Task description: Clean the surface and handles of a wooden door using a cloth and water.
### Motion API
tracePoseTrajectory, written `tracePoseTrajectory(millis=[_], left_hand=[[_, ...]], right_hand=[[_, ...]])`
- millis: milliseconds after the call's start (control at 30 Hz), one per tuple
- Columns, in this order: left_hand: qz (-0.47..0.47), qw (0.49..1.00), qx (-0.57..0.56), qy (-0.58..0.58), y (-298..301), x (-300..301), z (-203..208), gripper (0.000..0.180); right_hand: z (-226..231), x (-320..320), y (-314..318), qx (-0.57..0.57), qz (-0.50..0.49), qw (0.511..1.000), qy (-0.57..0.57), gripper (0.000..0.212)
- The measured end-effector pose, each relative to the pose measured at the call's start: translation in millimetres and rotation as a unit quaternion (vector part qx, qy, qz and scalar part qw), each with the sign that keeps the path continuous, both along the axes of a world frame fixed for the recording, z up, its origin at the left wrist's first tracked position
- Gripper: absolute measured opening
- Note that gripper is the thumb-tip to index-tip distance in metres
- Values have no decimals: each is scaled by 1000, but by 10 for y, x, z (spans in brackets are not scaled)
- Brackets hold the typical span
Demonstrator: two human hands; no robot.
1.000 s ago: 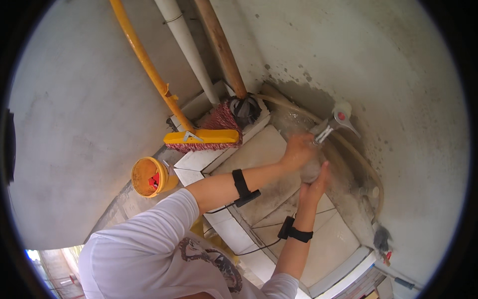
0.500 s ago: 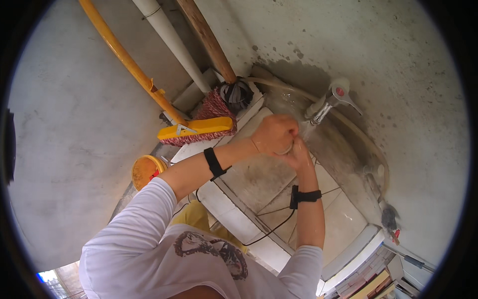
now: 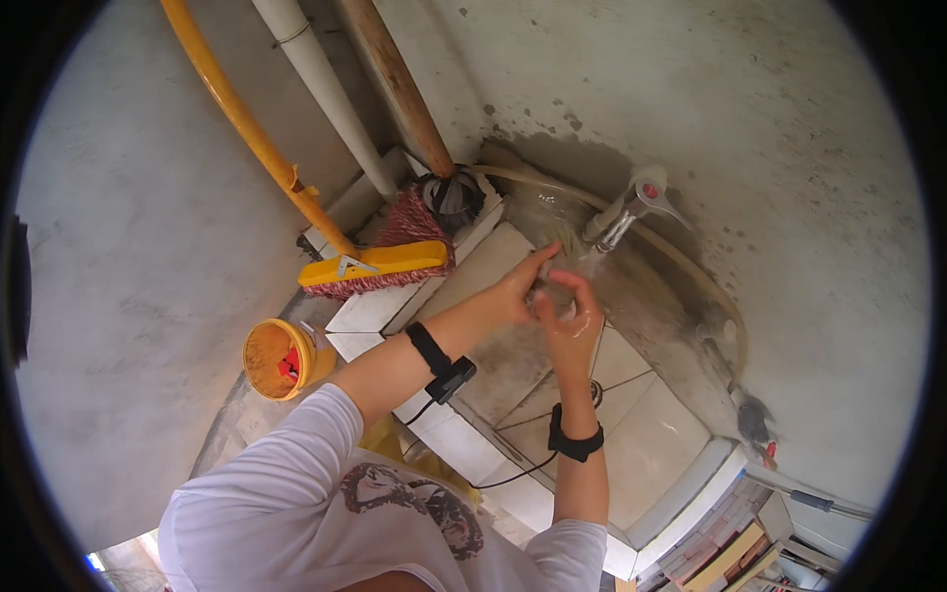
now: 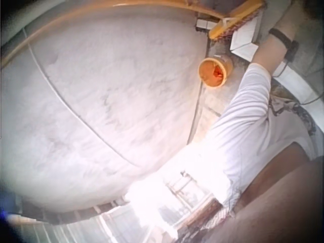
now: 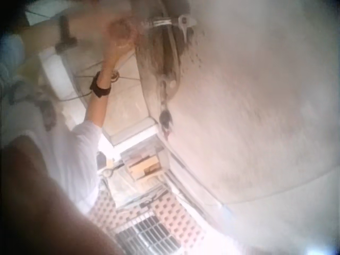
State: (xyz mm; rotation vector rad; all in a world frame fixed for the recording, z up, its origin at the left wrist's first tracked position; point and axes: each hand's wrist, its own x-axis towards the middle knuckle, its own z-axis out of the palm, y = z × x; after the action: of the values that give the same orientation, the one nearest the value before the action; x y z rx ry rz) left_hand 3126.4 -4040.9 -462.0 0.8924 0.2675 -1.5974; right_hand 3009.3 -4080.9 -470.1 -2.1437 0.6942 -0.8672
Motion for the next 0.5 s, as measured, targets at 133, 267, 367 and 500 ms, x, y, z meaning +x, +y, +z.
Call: tracePoseTrajectory(millis=[133,267,367,500], left_hand=[[-9,994,-89,70,-143,64,-436,40],[-122,986,-116,4,-76,78,-325,22],[-197,972,-120,-35,-66,51,-281,23],[-131,984,-111,49,-26,211,-335,37]], right_hand=[[-77,-268,-391,329,-45,928,-171,41],[36,-121,-505,500,-72,848,-160,35],[-299,-45,-704,618,15,747,-246,39],[-305,0,-850,584,4,799,-145,42]])
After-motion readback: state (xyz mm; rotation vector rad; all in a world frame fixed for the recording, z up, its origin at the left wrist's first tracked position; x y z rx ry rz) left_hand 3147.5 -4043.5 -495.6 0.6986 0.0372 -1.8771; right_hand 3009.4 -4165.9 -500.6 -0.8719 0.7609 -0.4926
